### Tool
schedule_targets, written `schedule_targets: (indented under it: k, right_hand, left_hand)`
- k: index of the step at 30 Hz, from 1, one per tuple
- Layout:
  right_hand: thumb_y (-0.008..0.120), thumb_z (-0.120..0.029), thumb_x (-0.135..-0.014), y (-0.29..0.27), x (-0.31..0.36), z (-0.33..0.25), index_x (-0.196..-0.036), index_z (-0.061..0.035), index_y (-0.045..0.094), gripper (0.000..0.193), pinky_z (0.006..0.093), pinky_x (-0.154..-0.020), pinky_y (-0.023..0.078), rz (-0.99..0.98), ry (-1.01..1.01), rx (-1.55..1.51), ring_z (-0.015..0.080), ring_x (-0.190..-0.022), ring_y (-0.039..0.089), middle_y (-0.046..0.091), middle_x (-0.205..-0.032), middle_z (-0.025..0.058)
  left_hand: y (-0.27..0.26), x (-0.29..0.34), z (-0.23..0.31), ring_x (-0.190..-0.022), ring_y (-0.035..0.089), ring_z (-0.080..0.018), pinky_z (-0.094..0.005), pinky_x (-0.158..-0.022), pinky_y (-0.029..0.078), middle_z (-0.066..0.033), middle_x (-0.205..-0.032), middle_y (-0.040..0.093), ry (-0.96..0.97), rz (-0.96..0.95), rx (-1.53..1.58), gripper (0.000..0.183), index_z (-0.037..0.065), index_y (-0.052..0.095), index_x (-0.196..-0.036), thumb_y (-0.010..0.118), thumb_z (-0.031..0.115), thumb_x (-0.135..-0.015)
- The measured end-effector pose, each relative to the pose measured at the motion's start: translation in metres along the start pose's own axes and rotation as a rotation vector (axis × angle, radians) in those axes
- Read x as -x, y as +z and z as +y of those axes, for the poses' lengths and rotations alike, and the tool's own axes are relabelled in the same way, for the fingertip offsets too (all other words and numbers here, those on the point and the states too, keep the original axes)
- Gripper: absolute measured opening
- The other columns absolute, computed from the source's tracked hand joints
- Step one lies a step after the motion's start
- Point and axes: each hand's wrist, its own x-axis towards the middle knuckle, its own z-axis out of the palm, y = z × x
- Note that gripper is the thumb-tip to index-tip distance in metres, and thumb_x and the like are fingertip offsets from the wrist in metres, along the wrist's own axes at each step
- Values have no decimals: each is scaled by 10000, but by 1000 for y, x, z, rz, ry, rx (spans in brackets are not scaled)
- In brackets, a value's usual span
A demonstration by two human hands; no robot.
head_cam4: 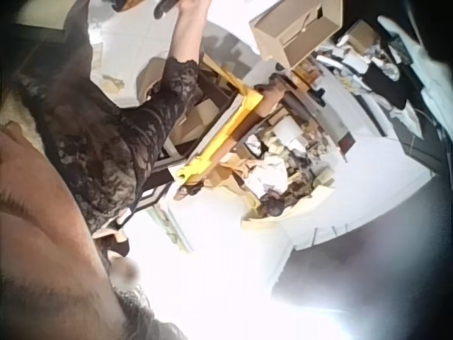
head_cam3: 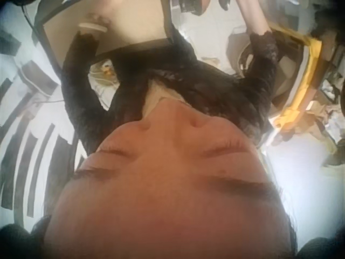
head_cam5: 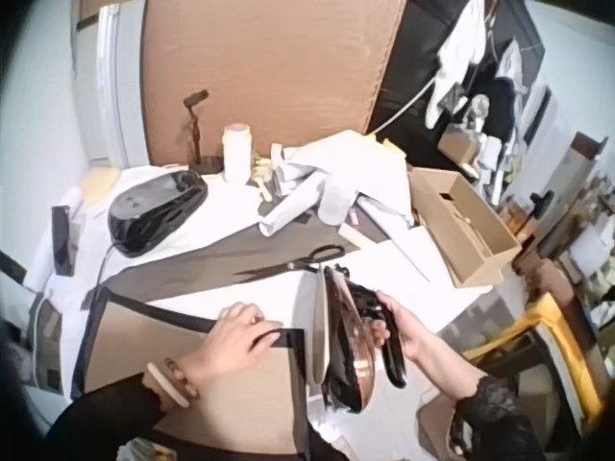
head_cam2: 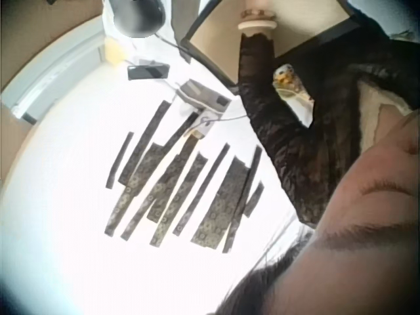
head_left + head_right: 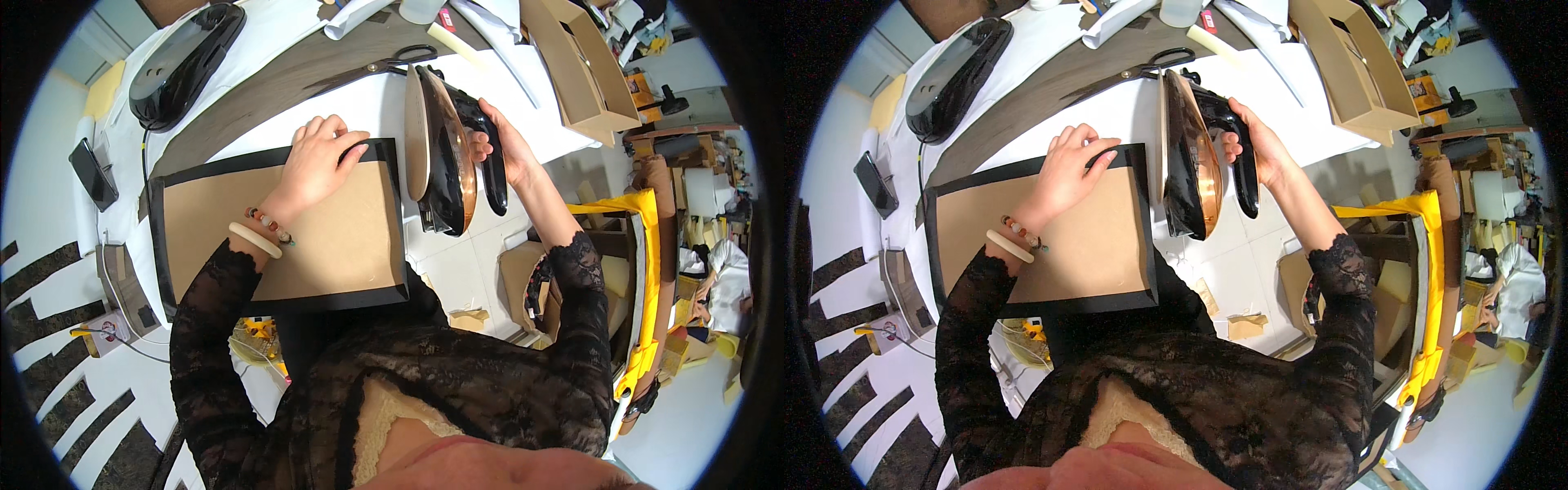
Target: The person cuts a strip of black fabric using scissors, then irons it onto a beige backing board. They use a lighter to seal the fabric edges and continue ironing the piece.
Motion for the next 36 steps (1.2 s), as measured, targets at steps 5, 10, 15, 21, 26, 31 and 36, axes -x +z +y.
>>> schedule_targets:
  k: [5, 10, 15, 21, 26, 31, 36]
  right_hand:
    - [514, -420, -935, 16, -12, -2, -959, -72, 546, 351, 212, -391, 440, 27, 40, 42, 61, -382, 436, 470, -519, -31]
    - [519, -421, -931, 26, -14, -5, -947, -65, 541, 358, 208, -379, 449, 101, 27, 134, 57, -368, 432, 475, -513, -35]
    - [507, -416, -938, 33, -16, -5, -923, -62, 538, 355, 215, -375, 469, 181, -4, 173, 62, -349, 443, 487, -496, -17]
    - [516, -435, -929, 31, -19, -6, -872, -70, 525, 370, 200, -352, 408, 209, 52, 180, 54, -344, 426, 482, -492, -27]
    - [526, -421, -928, 31, -20, -4, -839, -88, 503, 345, 189, -343, 386, 194, 58, 151, 47, -340, 417, 475, -485, -32]
    - [528, -415, -929, 31, -20, -3, -844, -91, 505, 336, 194, -348, 393, 183, 28, 169, 52, -340, 415, 474, -490, -28]
    - [562, -432, -909, 42, 3, -11, -848, -107, 501, 337, 214, -352, 398, 218, -71, 212, 84, -356, 435, 485, -503, -12]
  left_hand:
    - [1, 1, -3, -890, 484, -225, -351, -806, 379, -46, -894, 504, 6, 12, 13, 214, 132, 670, -1056, 593, 219, -876]
    - [-1, -2, -4, -891, 475, -227, -349, -805, 373, -45, -892, 498, -11, -21, 50, 226, 128, 669, -1066, 600, 197, -862]
    - [-1, -6, -6, -873, 465, -217, -343, -778, 355, -44, -873, 483, -9, -40, 97, 223, 120, 673, -1054, 606, 188, -853]
    - [2, -8, -9, -854, 452, -206, -341, -750, 323, -35, -844, 463, -8, -44, 145, 209, 104, 678, -1015, 606, 190, -839]
    - [3, -8, -10, -845, 450, -204, -338, -745, 319, -33, -844, 462, -9, -34, 160, 213, 92, 679, -1008, 610, 183, -828]
    - [1, -8, -8, -852, 458, -211, -337, -754, 325, -38, -849, 470, -16, -39, 168, 199, 82, 681, -989, 610, 169, -825]
    - [3, -5, -12, -862, 476, -233, -350, -790, 353, -65, -887, 502, 14, 63, 171, 155, 56, 645, -952, 605, 115, -814]
